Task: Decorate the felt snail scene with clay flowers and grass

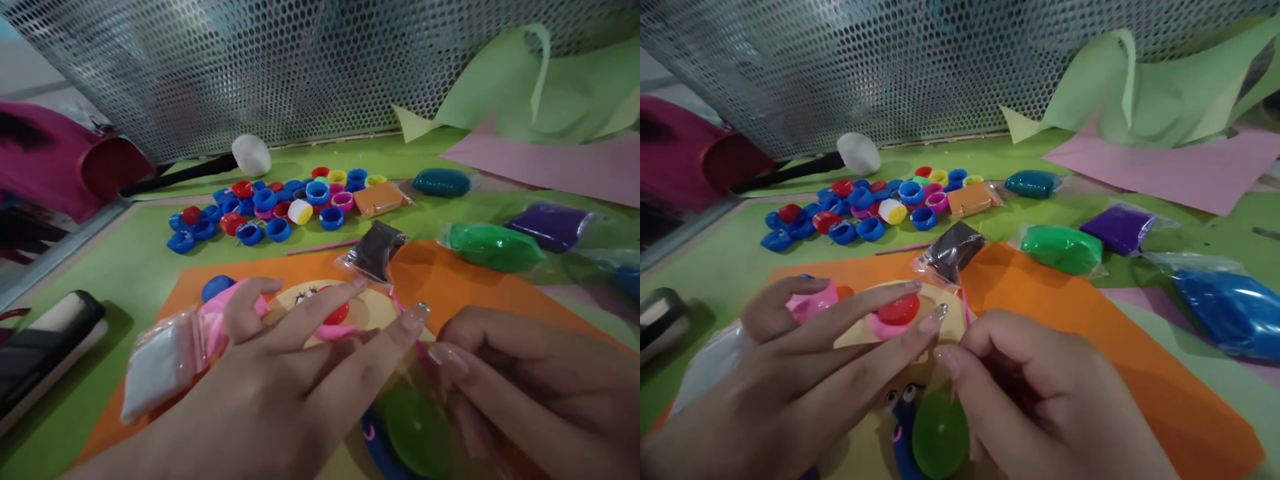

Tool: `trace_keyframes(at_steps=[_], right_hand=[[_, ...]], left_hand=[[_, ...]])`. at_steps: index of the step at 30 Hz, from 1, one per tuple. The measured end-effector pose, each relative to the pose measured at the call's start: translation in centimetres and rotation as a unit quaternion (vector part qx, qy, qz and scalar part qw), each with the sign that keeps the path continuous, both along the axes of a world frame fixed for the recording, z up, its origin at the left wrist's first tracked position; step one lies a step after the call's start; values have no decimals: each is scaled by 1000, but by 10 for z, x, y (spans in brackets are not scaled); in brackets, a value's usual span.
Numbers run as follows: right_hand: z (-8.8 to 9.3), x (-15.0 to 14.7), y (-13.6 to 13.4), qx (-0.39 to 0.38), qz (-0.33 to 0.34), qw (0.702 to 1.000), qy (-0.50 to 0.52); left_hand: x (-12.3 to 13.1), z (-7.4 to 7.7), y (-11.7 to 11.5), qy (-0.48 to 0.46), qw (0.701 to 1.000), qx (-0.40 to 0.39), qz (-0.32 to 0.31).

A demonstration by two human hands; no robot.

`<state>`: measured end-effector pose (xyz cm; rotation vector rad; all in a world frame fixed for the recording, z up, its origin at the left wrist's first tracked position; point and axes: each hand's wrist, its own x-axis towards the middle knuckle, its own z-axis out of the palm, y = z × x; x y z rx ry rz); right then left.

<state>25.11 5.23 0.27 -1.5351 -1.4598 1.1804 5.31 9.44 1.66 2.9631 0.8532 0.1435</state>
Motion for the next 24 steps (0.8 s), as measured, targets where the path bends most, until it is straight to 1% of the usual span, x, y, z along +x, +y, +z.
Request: trace_keyframes(at_steps=[1, 3, 5, 8, 10, 12, 16, 20, 22, 24], right_hand=[[2, 0, -1, -2, 2, 1000, -5], [4, -1, -2, -3, 4, 1000, -9], [3, 0, -2, 5, 4, 1000, -7], [-2, 2, -1, 29, 4, 1000, -7], [-6, 4, 1, 60, 30, 998, 1], [-8, 5, 2, 84, 56, 995, 10], [-3, 4, 1, 32, 18, 999, -19], [2, 2, -2, 27, 12, 999, -16], [2, 1, -2, 25, 10, 999, -18], [0, 2, -1, 22, 10, 999, -22]], left_hand=[[1, -1, 0, 15, 1000, 6, -13], [2, -3, 2, 34, 999, 14, -18], [3, -4, 3, 35, 999, 15, -17], [5, -2, 3, 19, 1000, -4, -17], [6, -1, 2, 1, 1000, -12, -9], [6, 0, 1, -24, 1000, 1, -4], [3, -2, -2, -51, 998, 20, -1], [1, -1, -5, -34, 999, 19, 23], [2, 0, -6, -50, 998, 10, 36], [2, 2, -6, -63, 997, -22, 38]])
